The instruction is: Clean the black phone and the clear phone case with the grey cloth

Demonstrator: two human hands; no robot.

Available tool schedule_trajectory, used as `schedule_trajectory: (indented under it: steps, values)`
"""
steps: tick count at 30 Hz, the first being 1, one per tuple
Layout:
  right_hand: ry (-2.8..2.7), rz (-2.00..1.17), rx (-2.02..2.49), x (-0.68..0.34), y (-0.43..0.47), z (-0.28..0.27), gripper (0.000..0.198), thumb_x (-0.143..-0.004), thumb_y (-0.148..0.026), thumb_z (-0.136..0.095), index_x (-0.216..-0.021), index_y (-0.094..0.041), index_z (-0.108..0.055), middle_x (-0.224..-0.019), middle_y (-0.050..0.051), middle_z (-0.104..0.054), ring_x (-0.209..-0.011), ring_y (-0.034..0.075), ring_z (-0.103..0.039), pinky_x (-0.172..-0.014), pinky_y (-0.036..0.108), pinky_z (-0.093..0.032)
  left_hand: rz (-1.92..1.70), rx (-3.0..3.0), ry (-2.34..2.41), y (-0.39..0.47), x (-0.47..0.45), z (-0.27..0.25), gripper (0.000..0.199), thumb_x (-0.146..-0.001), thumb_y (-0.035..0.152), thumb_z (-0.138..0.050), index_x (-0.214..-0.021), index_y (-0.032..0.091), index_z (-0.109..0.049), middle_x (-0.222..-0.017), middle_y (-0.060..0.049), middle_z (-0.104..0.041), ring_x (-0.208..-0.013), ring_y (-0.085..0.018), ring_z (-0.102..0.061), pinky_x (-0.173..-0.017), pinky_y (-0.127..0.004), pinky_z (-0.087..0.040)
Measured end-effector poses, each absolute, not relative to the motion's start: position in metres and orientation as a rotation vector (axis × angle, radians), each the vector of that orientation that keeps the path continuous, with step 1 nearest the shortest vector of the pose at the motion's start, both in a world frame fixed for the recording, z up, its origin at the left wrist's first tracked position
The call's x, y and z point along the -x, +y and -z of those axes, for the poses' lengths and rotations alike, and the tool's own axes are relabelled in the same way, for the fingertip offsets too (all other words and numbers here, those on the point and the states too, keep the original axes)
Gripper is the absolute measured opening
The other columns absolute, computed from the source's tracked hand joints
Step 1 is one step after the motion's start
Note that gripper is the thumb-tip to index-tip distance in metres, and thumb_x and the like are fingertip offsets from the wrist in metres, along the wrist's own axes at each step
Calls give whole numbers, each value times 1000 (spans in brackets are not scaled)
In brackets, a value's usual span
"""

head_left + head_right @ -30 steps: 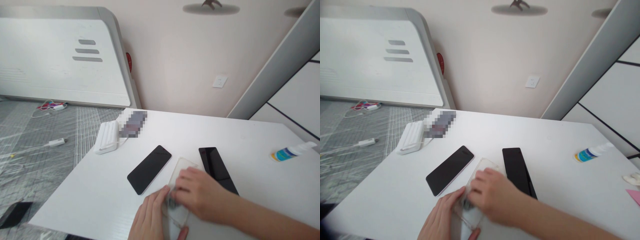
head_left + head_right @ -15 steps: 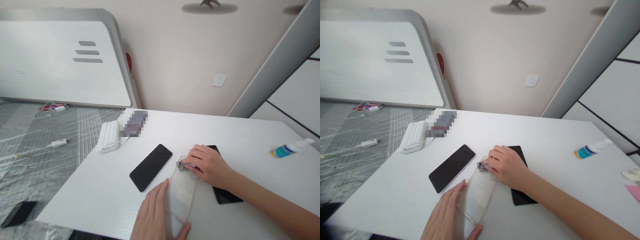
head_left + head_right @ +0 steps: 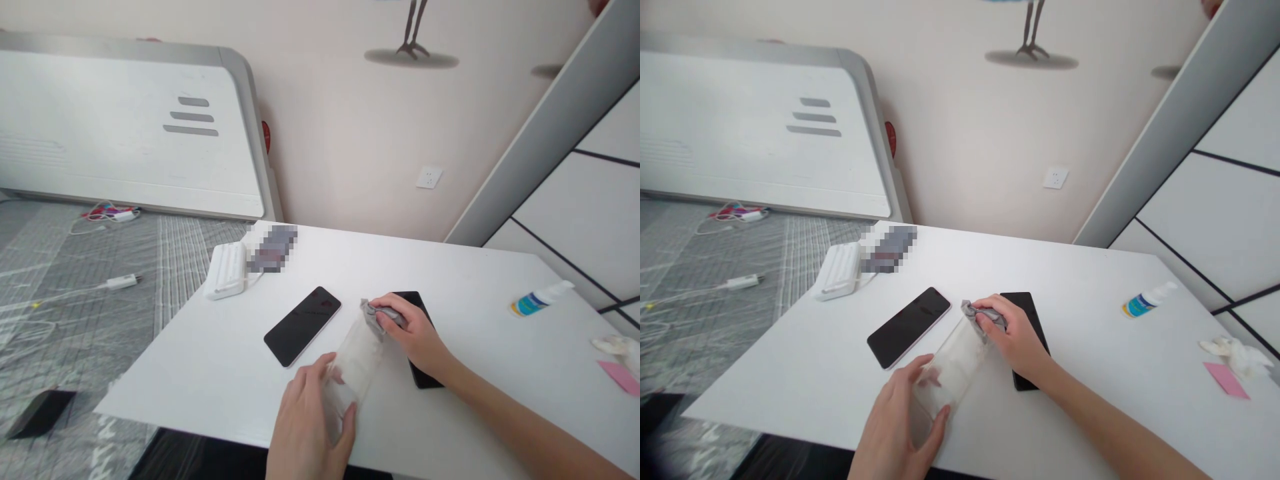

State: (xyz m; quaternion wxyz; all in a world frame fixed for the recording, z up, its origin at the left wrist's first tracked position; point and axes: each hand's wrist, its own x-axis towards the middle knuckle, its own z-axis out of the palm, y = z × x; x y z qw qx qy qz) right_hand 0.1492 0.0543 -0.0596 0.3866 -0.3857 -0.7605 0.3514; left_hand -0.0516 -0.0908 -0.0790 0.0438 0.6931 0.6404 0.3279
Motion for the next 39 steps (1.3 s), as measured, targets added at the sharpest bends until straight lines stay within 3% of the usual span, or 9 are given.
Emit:
schedule_trajectory:
  steps: [3, 10, 13, 18, 21, 23, 29, 35, 39]
  values:
    - [-1914, -898, 975, -147, 51, 59, 20, -104, -36, -58, -109, -23, -71, -106, 6, -72, -101, 22, -68, -90, 34, -54, -1047, -2072, 1879, -92, 48, 79, 44, -95, 16, -48, -139, 23, -42, -103, -4, -75, -82, -17, -77, -69, -27, -64]
    - [-2015, -724, 819, -152, 44, 51, 22, -105, -25, -57, -119, -25, -74, -104, 7, -67, -95, 20, -65, -81, 32, -56, -1025, -2245, 1696, -96, 51, 88, 57, -99, 13, -39, -155, 23, -41, -93, -2, -68, -70, -14, -70, -60, -21, -57]
    - [-2190, -513, 673, -146, 24, 47, 29, -104, -16, -55, -127, -24, -72, -110, 8, -65, -97, 17, -65, -78, 28, -55, -1061, -2294, 1762, -96, 50, 91, 46, -103, 15, -40, -148, 20, -51, -83, 0, -68, -62, -14, -67, -54, -23, -52]
    - [-2388, -481, 374, -141, 4, 39, 14, -105, -18, -60, -113, -16, -71, -84, 0, -66, -75, 12, -62, -69, 23, -52, -1120, -2281, 1781, -94, 47, 91, 32, -108, 21, -41, -133, 18, -60, -85, -1, -72, -68, -15, -71, -60, -24, -54]
    - [-2368, -51, 498, -154, 25, 39, 26, -102, -9, -59, -125, -15, -70, -101, 8, -70, -87, 16, -64, -72, 27, -52, -1116, -2323, 1784, -94, 47, 92, 31, -107, 19, -42, -130, 17, -62, -86, -2, -74, -67, -15, -71, -59, -25, -52]
    - [-2320, 110, 611, -161, 36, 39, 28, -100, -5, -59, -123, -12, -72, -105, 12, -69, -89, 18, -64, -71, 29, -51, -1105, -2355, 1797, -94, 48, 92, 32, -106, 19, -43, -132, 16, -61, -90, -4, -76, -69, -15, -72, -59, -25, -52]
    - [-2449, -147, 207, -146, 13, 33, 22, -104, -12, -56, -117, -8, -72, -87, 3, -71, -72, 15, -59, -60, 29, -48, -1100, -2334, 1799, -94, 47, 92, 33, -107, 20, -42, -134, 18, -61, -87, -2, -74, -68, -15, -71, -62, -24, -53]
    - [-2310, 121, 562, -160, 33, 39, 27, -99, -4, -57, -118, -11, -74, -101, 12, -70, -86, 19, -63, -68, 30, -51, -1068, -2364, 1782, -96, 49, 95, 38, -103, 14, -44, -137, 18, -60, -87, -1, -74, -68, -14, -70, -61, -24, -52]
    - [-2398, -90, 232, -150, 18, 38, 24, -102, -9, -55, -118, -6, -72, -89, 5, -70, -74, 15, -59, -62, 29, -49, -1035, -2345, 1780, -96, 50, 96, 37, -105, 18, -45, -139, 18, -59, -91, -3, -75, -73, -14, -72, -66, -24, -54]
